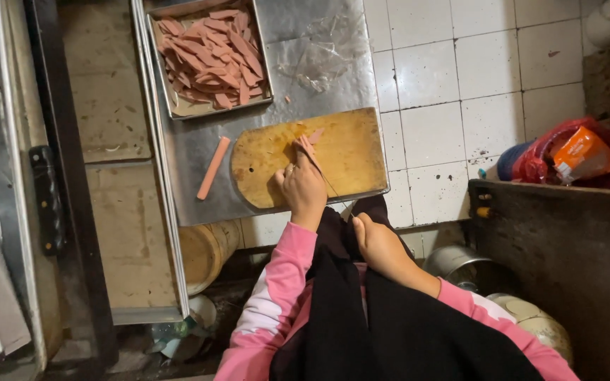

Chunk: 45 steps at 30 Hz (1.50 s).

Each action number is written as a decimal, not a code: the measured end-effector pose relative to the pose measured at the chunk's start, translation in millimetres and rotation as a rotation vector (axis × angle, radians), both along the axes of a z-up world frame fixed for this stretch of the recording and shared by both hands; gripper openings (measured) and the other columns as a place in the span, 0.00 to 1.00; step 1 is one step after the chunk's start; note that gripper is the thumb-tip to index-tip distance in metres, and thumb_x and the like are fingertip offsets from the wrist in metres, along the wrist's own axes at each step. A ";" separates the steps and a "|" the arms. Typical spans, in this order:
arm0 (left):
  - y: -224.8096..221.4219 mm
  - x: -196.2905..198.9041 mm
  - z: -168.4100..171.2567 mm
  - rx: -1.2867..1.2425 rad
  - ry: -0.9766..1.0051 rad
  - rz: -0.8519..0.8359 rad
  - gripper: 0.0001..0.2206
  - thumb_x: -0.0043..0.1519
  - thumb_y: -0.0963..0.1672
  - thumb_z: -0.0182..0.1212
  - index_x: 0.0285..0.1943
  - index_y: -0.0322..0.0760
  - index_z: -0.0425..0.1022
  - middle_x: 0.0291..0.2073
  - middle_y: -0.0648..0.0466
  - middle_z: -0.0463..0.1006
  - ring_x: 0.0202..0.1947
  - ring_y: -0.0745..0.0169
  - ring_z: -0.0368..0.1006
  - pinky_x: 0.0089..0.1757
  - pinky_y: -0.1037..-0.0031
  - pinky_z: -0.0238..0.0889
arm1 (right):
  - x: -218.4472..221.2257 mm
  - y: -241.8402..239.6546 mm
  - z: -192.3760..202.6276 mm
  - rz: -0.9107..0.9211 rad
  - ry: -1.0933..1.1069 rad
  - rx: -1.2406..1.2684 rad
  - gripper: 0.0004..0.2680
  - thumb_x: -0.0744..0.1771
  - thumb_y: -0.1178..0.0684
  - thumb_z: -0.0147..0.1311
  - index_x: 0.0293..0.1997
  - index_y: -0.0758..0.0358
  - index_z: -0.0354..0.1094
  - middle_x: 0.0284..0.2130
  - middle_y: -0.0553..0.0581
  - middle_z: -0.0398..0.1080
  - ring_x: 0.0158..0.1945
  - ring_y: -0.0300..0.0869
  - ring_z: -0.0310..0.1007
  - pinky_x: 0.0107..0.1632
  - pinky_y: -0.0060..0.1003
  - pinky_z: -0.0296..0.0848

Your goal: Slicing long strips of meat into smaller rectangular pieces on a wooden cutting board to be used as pastry toppings.

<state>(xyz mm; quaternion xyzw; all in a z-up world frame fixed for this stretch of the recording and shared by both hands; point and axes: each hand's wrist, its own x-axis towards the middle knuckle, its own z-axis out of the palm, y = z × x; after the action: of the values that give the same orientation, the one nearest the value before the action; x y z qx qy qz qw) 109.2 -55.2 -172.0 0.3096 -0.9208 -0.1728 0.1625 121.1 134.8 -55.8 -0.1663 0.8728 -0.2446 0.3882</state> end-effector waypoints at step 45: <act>12.4 13.0 15.1 0.022 -0.156 -0.008 0.21 0.66 0.43 0.48 0.68 0.29 0.70 0.31 0.45 0.85 0.42 0.48 0.78 0.59 0.57 0.52 | -2.6 1.5 -61.6 0.016 0.081 -0.043 0.15 0.74 0.39 0.32 0.37 0.56 0.60 0.27 0.66 0.73 0.34 0.67 0.70 0.37 0.58 0.63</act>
<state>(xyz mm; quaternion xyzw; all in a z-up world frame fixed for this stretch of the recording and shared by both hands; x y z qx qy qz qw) 122.2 -42.9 -156.9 0.3204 -0.9299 -0.1590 0.0859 118.5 136.3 -117.4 -0.1914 0.8811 -0.2530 0.3508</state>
